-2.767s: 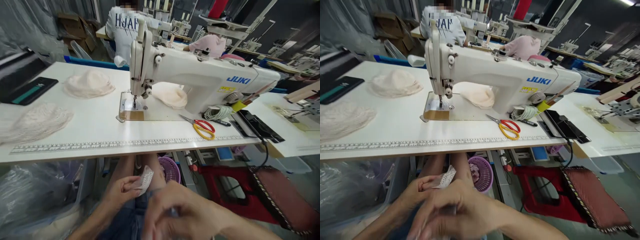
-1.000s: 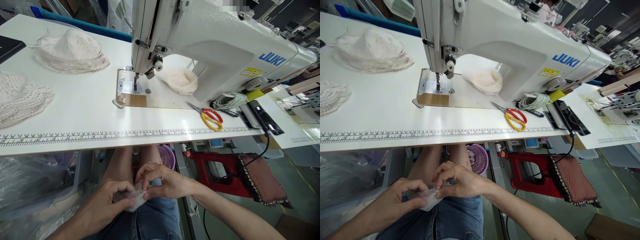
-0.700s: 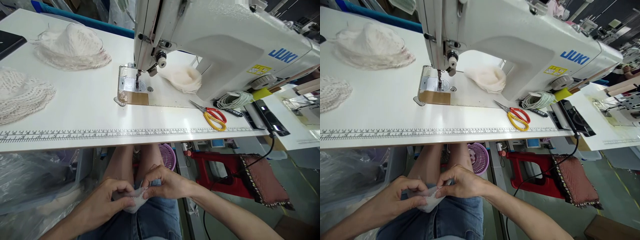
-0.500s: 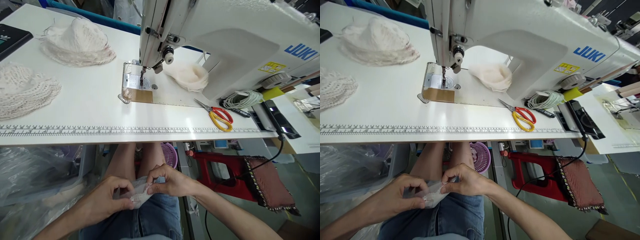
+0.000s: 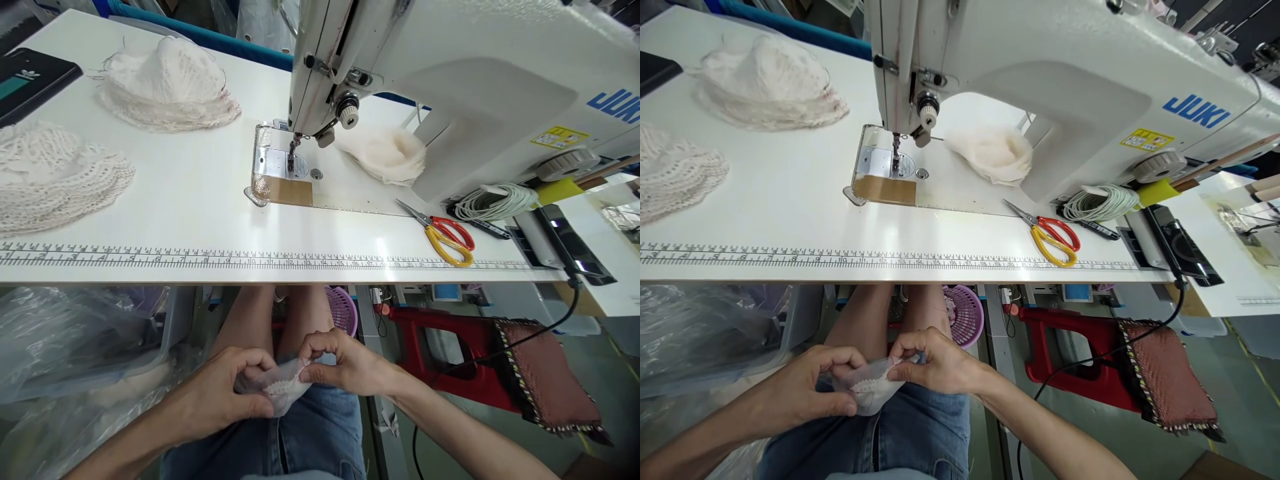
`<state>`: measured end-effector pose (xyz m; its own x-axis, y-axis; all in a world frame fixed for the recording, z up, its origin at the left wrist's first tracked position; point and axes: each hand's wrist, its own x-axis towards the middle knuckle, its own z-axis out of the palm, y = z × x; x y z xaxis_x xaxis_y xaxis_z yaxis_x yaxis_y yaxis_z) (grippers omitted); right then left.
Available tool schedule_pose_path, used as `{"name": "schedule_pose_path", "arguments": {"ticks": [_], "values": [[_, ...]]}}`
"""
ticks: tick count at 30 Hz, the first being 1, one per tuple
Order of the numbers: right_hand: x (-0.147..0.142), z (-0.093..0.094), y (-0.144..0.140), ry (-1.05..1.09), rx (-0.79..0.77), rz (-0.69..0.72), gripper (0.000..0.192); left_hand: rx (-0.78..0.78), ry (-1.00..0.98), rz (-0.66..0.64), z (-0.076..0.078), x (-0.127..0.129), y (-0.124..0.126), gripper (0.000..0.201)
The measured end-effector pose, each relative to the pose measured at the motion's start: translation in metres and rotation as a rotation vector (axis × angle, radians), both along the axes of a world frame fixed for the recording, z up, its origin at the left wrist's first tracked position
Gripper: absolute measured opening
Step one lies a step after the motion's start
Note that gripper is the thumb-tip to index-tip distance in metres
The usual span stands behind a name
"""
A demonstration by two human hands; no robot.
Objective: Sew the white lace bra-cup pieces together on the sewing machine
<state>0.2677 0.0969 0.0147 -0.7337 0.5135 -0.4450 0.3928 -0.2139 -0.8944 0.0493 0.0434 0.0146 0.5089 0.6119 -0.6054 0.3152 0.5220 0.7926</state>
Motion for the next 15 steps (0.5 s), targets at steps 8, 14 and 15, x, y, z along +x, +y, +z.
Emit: {"name": "schedule_pose_path", "arguments": {"ticks": [8,14,15], "values": [[0.001,0.001,-0.003,-0.053,0.149,0.048,0.02,-0.018,0.033,0.046,-0.012,0.012,-0.001,0.013],[0.003,-0.002,-0.006,-0.068,0.151,0.136,0.032,-0.004,0.071,0.009,-0.012,0.007,-0.002,0.013],[0.002,-0.003,-0.006,-0.077,0.148,0.134,0.031,0.007,0.086,0.001,-0.012,0.007,-0.002,0.014]]}}
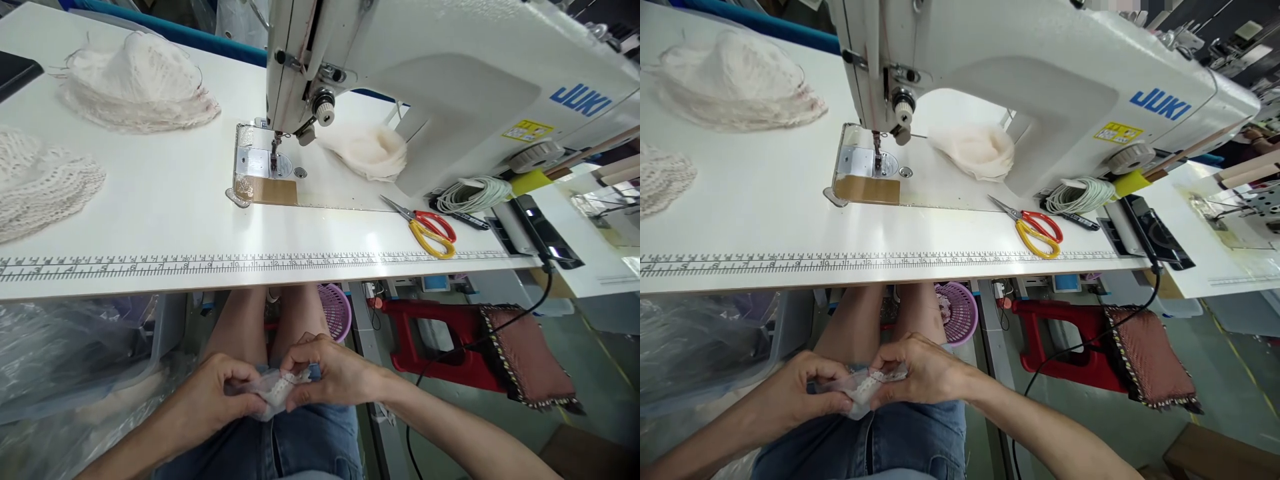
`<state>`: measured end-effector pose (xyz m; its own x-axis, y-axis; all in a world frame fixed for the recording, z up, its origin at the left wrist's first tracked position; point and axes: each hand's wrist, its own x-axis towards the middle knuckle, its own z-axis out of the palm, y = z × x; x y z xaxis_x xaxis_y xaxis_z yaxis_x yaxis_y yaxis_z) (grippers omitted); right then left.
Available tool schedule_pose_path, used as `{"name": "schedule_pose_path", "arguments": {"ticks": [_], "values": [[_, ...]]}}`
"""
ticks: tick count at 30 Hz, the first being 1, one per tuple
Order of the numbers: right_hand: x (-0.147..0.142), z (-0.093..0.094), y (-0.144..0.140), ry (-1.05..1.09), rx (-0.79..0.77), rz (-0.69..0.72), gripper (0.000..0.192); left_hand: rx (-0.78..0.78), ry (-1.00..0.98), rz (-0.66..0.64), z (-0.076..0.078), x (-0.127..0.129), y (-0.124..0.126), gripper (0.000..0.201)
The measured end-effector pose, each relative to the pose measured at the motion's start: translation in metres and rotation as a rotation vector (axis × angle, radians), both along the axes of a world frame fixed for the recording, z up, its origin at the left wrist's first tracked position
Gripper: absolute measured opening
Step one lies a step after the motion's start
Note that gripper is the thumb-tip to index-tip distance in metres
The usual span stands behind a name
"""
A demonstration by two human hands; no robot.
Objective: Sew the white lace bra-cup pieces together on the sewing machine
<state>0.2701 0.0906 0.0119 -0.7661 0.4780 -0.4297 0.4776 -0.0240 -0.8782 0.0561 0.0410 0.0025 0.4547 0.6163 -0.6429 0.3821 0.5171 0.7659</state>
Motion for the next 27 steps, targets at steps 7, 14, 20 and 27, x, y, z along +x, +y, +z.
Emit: {"name": "schedule_pose_path", "arguments": {"ticks": [7,14,20,27], "values": [[0.0,-0.003,-0.001,0.106,-0.1,-0.038,0.019,0.015,0.024,-0.037,0.001,0.0,0.0,0.018],[-0.002,-0.012,0.0,0.199,-0.173,-0.032,0.029,0.035,0.062,-0.051,0.007,0.005,0.004,0.016],[-0.001,-0.012,0.005,0.257,-0.301,-0.02,0.032,0.021,0.079,-0.048,0.011,0.006,0.005,0.019],[-0.004,-0.01,0.003,0.12,-0.219,-0.051,0.034,0.028,0.064,-0.069,0.011,0.004,0.007,0.014]]}}
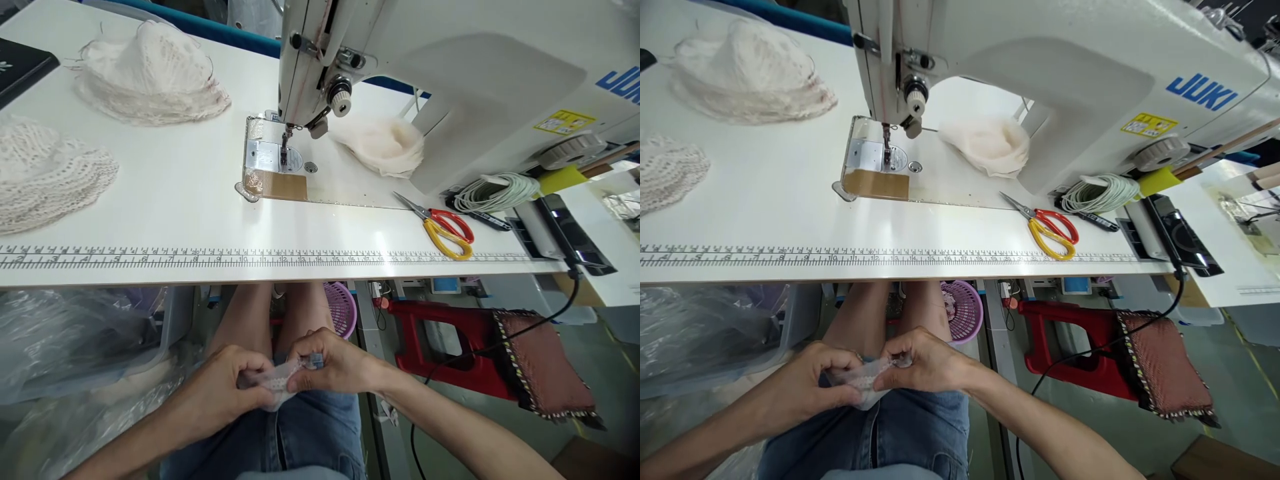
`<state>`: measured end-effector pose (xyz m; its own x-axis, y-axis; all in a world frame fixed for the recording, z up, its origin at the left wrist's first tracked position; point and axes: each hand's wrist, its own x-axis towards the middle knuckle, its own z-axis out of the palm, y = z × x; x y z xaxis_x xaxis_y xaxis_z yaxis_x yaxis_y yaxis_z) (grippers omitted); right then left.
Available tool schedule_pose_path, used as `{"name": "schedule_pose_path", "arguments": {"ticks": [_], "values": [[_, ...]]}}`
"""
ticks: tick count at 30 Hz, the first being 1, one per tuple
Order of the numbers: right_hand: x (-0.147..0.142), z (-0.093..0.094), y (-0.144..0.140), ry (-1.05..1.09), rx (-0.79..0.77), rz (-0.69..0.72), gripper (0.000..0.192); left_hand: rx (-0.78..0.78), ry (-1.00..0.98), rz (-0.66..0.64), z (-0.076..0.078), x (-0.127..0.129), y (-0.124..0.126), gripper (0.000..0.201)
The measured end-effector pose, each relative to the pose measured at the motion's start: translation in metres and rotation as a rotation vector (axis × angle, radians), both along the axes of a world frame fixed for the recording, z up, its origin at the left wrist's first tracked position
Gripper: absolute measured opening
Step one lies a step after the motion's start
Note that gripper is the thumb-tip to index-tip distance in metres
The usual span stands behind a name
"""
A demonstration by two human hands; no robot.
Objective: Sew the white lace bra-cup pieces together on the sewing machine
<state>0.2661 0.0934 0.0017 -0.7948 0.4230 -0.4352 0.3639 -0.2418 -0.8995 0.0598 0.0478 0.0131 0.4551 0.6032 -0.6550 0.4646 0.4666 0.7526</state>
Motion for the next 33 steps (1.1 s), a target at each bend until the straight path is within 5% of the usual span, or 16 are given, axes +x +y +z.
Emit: {"name": "schedule_pose_path", "arguments": {"ticks": [9,22,33], "values": [[0.003,0.001,0.002,-0.002,-0.028,0.033,0.037,-0.083,-0.104,0.057,0.007,-0.009,0.001,0.015],[-0.004,0.009,0.003,-0.026,-0.151,-0.014,0.038,0.005,-0.03,-0.012,0.012,-0.018,-0.007,0.031],[-0.003,0.004,0.006,0.059,-0.091,-0.026,0.034,-0.028,0.023,0.045,0.009,-0.021,-0.007,0.013]]}}
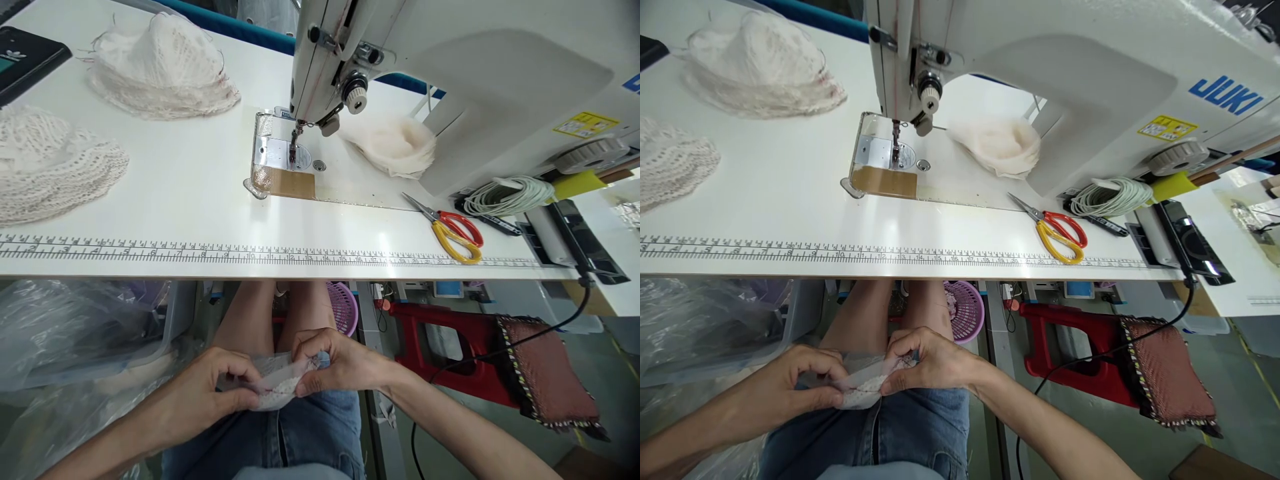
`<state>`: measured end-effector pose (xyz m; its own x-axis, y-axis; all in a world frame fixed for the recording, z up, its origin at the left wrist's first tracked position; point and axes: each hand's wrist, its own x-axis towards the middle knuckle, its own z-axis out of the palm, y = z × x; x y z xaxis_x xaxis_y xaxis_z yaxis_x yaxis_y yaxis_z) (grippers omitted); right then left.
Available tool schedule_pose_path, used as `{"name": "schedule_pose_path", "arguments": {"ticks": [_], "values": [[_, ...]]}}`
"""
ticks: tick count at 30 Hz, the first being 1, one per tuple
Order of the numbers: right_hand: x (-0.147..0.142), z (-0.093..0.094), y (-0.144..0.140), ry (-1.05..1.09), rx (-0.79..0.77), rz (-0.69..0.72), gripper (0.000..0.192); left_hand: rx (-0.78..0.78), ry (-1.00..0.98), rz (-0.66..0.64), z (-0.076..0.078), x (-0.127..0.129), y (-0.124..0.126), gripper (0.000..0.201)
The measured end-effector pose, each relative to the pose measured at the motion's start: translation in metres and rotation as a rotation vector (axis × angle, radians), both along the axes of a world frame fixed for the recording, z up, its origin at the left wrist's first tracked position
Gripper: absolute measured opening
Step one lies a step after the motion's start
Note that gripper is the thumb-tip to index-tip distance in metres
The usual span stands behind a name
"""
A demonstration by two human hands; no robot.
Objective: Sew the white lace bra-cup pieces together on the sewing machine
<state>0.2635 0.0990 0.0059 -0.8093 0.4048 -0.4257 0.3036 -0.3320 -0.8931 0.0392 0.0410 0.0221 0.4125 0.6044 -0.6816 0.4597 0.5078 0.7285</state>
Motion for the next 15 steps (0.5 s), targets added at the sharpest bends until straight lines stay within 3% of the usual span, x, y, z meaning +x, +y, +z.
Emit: {"name": "schedule_pose_path", "arguments": {"ticks": [6,15], "values": [[0.004,-0.003,-0.001,-0.035,-0.132,-0.014,0.029,-0.12,-0.115,0.042,-0.007,-0.003,-0.001,0.018],[-0.001,0.0,0.0,-0.084,-0.197,-0.027,0.032,-0.248,-0.312,0.107,-0.004,-0.012,0.0,0.025]]}}
